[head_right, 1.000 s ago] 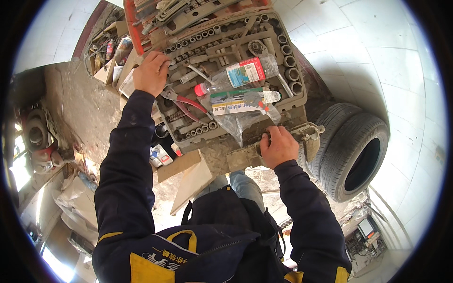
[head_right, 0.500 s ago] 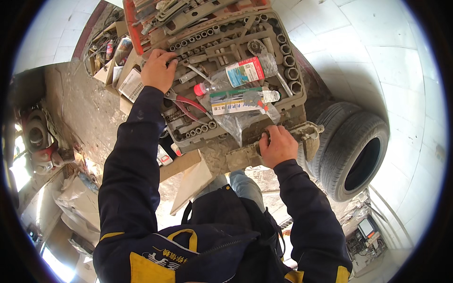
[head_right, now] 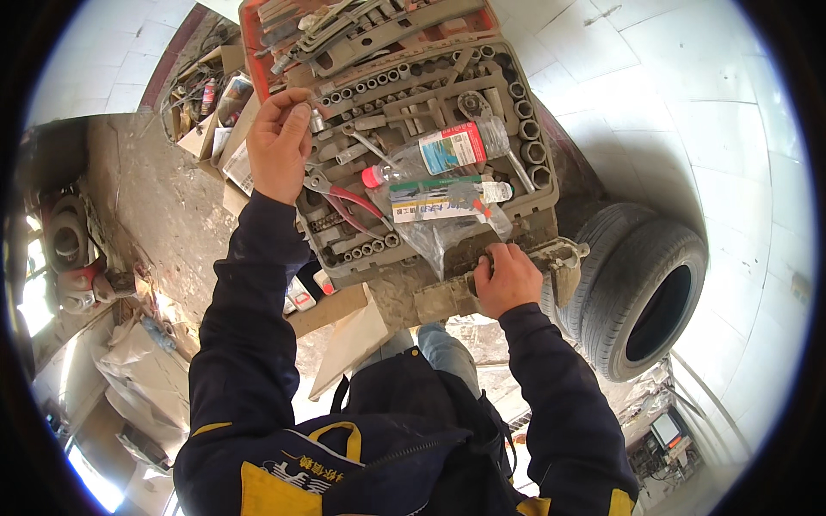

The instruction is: The person opens a toolbox and rearranges various hand tools, including wrenches, sockets, and pliers, into their designated slots. They also move a plastic bottle and a small plastic bag within the toolbox. The person briefly walks away and returns to continue organizing.

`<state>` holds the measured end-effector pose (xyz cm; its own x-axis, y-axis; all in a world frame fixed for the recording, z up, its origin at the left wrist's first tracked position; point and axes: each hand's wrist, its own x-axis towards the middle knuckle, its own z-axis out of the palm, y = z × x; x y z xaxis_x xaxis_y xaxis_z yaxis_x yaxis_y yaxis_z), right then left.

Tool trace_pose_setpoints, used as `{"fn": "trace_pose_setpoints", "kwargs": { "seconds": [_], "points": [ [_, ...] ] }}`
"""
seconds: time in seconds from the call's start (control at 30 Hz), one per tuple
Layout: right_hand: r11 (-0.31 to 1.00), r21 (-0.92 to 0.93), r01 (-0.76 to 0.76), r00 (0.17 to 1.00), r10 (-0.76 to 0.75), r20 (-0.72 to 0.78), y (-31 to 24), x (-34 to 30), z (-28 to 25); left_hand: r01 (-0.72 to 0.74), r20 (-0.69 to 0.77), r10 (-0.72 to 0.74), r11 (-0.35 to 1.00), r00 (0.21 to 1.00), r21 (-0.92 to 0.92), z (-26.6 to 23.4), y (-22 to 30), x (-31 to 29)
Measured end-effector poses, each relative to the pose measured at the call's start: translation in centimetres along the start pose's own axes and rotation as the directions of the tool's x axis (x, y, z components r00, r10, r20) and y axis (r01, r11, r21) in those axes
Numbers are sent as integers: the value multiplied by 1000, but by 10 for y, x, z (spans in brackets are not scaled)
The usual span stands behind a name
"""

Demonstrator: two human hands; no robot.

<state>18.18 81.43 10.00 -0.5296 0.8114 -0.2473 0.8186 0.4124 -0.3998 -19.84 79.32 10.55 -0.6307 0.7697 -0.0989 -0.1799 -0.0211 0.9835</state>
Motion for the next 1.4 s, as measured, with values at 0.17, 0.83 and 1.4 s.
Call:
{"fn": "trace_pose_setpoints", "kwargs": {
  "seconds": [0.17, 0.83, 1.4],
  "points": [
    [1000, 7, 2, 1000, -2, -5, 0, 0, 0, -30, 52, 29, 999, 998, 27, 2, 7, -6],
    [1000, -12, 1, 1000, 0, 4, 1, -1, 0, -101, 33, 98, 992, 995, 71, 2, -5, -14],
    [1000, 17, -12, 1000, 12, 15, 1, -1, -1, -162, -38, 191, 907, 981, 389, 4, 6, -12]
  ]
}}
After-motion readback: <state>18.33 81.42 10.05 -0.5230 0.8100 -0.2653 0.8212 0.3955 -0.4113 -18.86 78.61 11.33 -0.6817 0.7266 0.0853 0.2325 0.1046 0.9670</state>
